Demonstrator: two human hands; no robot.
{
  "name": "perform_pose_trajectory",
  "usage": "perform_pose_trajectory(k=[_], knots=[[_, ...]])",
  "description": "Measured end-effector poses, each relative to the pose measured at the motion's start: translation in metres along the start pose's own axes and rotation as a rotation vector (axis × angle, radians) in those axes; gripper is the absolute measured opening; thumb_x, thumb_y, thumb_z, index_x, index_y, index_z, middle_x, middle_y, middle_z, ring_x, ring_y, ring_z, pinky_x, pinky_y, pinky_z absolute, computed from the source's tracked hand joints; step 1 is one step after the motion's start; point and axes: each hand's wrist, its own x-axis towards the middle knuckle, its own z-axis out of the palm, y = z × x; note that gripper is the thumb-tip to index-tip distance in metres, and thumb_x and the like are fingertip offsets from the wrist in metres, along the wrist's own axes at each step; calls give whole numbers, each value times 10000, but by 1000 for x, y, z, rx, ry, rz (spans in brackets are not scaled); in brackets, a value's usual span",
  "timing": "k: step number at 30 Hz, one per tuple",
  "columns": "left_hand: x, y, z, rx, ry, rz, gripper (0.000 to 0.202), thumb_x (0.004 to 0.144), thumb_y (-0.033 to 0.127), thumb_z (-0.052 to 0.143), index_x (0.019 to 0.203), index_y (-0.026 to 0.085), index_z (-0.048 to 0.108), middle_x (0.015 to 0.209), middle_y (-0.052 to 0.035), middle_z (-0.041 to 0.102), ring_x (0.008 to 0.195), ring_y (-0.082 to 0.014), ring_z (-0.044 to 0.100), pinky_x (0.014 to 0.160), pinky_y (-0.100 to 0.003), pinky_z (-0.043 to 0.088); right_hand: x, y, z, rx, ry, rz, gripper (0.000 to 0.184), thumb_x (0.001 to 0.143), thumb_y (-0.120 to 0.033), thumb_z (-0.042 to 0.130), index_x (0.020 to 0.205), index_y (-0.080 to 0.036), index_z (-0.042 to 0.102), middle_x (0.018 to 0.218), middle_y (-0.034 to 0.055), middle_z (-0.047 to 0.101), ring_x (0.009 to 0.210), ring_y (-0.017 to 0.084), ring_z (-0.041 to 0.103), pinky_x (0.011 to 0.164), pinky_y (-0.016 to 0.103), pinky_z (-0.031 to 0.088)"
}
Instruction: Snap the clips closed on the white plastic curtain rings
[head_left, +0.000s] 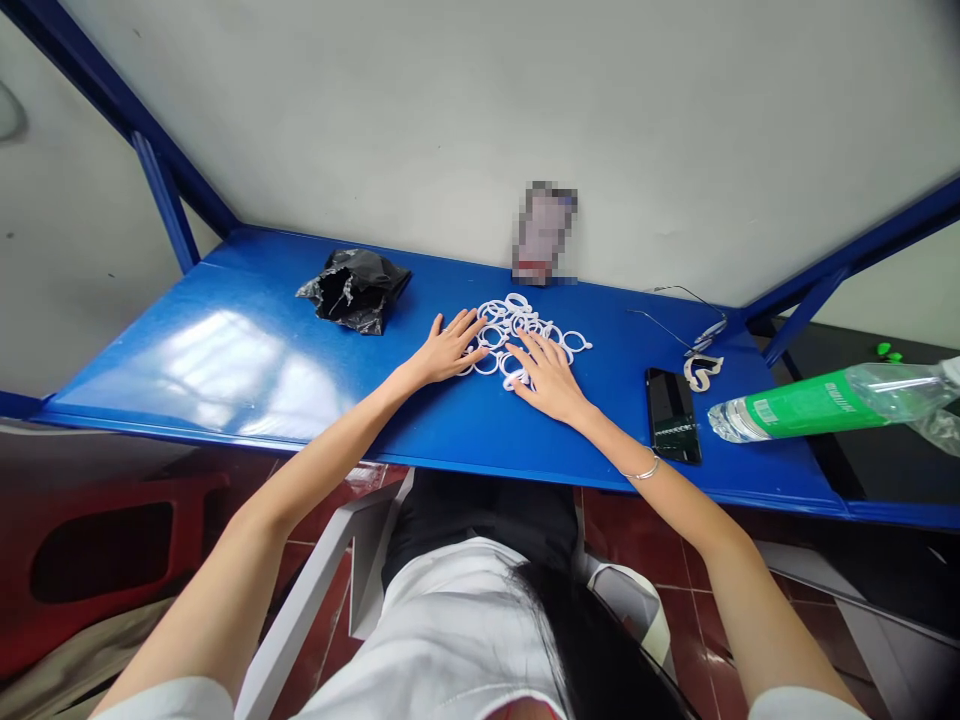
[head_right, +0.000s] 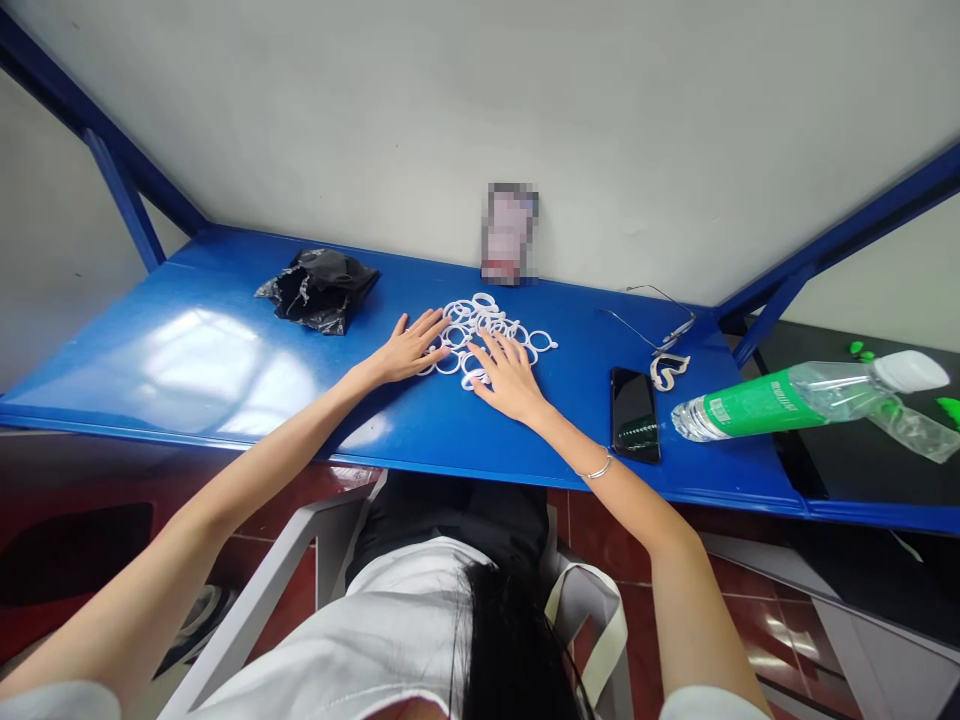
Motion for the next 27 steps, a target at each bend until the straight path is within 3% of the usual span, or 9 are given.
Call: perform_pose_trajectory(k=[3,6,13,16,20,23,27], knots=[[5,11,0,-30,38,-6,655,977,527,271,1537,204,161,1619,-87,72,1505,-270,46,1190,-568,70,-2,8,-4,-2,43,41,628,869,-323,509,1471,-240,350,1590,79,252,1468,306,207,1171,546,225],[11,16,1,-68,79,-3,707,961,545,300,1545,196,109,1621,-81,-1,1504,-275,-23,1194,-554,81,1,13,-8,-11,72,44,686,844,-324,540,1487,-252,313,1618,65,166,1488,311,132,1181,550,191],[28,15,11,-54,90,50,646,963,501,314,1520,190,209,1613,-103,115,1497,-273,125,1195,-540,127,45,30,-10,-24,-87,-120,844,813,-416,594,1534,-294,173,1637,28,20,1499,333,-26,1179,617,47],[32,13,15,-65,103,62,646,955,469,344,1498,130,254,1596,-142,183,1483,-283,184,1199,-507,166,65,45,-11,-20,-170,-177,869,788,-432,620,1531,-283,194,1632,56,90,1492,360,38,1170,629,80],[37,18,19,-82,113,100,637,944,439,375,1483,114,280,1575,-151,248,1480,-284,196,1203,-481,190,70,61,-12,-8,-146,-195,774,828,-469,564,1511,-256,268,1571,98,298,1442,362,237,1135,591,242],[42,30,22,-87,107,141,641,942,441,390,1472,89,303,1561,-171,276,1477,-285,207,1208,-466,193,56,68,-14,-20,-115,-170,737,838,-465,546,1496,-241,300,1537,119,353,1386,354,332,1075,570,341],[55,55,29,-91,64,205,611,958,469,357,1462,125,336,1573,-148,254,1475,-270,218,1207,-457,201,23,78,-24,-79,-102,-89,700,858,-513,505,1472,-215,347,1515,143,381,1374,347,356,1065,571,353]])
